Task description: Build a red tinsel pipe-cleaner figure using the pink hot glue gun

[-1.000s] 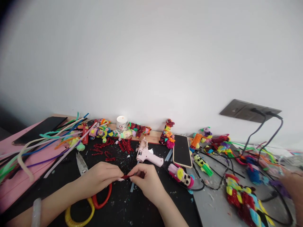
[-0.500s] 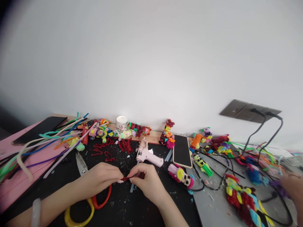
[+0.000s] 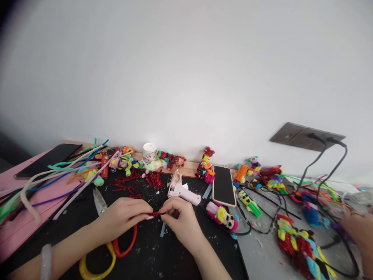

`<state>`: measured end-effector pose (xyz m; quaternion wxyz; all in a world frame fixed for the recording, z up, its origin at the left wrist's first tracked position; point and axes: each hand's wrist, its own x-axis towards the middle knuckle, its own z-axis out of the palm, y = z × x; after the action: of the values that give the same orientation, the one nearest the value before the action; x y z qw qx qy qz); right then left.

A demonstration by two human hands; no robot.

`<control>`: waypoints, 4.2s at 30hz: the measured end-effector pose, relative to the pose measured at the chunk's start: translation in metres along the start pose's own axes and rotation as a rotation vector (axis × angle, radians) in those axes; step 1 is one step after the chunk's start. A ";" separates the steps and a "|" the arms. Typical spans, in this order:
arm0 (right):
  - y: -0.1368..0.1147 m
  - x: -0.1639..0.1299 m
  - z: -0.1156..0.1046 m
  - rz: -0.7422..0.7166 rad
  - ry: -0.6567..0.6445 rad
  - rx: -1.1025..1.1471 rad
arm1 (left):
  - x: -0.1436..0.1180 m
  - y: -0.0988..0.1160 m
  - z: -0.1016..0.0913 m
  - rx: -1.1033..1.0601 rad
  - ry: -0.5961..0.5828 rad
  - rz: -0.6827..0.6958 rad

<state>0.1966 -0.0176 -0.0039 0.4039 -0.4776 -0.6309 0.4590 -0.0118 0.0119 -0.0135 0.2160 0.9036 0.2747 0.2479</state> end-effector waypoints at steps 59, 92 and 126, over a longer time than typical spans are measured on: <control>0.002 -0.002 0.002 0.078 0.034 -0.019 | 0.000 0.001 -0.002 0.025 0.021 -0.015; 0.004 -0.002 0.002 0.141 0.020 0.026 | 0.000 0.000 -0.001 0.022 -0.018 -0.049; 0.010 -0.002 0.001 0.199 0.024 0.082 | 0.000 0.002 -0.003 -0.014 -0.003 -0.055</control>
<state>0.1988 -0.0187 -0.0137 0.3832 -0.5265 -0.5563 0.5162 -0.0127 0.0113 -0.0107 0.2293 0.8946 0.2973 0.2424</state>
